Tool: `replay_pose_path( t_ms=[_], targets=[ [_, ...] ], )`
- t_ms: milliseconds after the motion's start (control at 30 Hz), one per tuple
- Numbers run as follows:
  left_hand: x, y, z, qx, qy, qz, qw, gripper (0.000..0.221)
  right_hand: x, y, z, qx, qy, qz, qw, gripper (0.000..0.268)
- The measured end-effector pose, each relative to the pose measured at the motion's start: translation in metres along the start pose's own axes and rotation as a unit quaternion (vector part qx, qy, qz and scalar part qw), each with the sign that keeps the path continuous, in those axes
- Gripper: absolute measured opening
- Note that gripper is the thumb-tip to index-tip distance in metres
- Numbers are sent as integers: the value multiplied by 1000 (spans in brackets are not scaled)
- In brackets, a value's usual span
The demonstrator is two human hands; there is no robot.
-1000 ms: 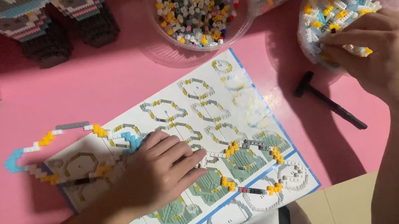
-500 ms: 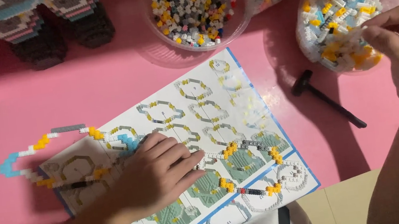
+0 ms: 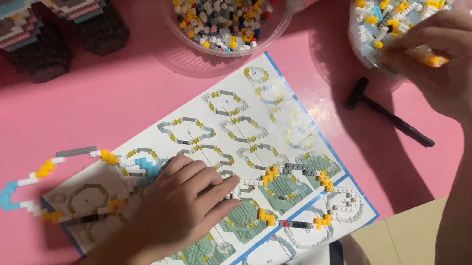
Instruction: Assembling a complex structure using small interlocking toy blocks while following a printed instruction guide.
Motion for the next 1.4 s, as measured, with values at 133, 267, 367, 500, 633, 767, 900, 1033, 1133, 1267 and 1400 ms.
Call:
replay_pose_path(
  t_ms=[133, 267, 367, 500, 633, 767, 900, 1033, 1133, 1267, 1400],
  targets=[
    [1, 0, -1, -1, 4, -6, 1000, 32, -6, -1, -7, 23, 32, 6, 999, 10],
    [0, 1, 2, -10, -2, -12, 1000, 33, -7, -2, -13, 44, 67, 17, 997, 13],
    [0, -1, 0, 3, 3, -6, 1000, 32, -10, 1, -14, 43, 88, 22, 995, 13],
    [1, 1, 1, -2, 9, -16, 1000, 33, -21, 1, -17, 66, 48, 37, 996, 12],
    [1, 1, 0, -5, 9, -8, 1000, 32, -20, 1, -15, 59, 3, 36, 998, 6],
    [1, -2, -1, -9, 17, -11, 1000, 30, -14, -5, -13, 47, -8, -16, 999, 4],
    [1, -2, 0, -6, 9, -9, 1000, 30, -31, -5, 4, -4, 80, -20, 997, 13],
    [1, -1, 0, -6, 7, -4, 1000, 31, -26, -9, 15, -52, 118, -57, 990, 8],
    [0, -2, -1, -2, 9, -2, 1000, 31, -41, -10, 27, -73, 105, -70, 989, 7],
    [1, -4, -2, -2, 17, -6, 1000, 29, -65, -6, 33, -118, 133, -100, 979, 10],
    [0, -4, -2, -5, 11, -1, 1000, 30, -78, -6, 37, -109, 127, -70, 983, 12]
  ],
)
Point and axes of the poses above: each hand's wrist, its own z-axis away from the middle knuckle, its own y-axis out of the palm, x = y × z, the point moved 2 cm from there along -z, towards the middle knuckle, and after that the axes turned 15 degrees about -z, right-handed, at the moved point
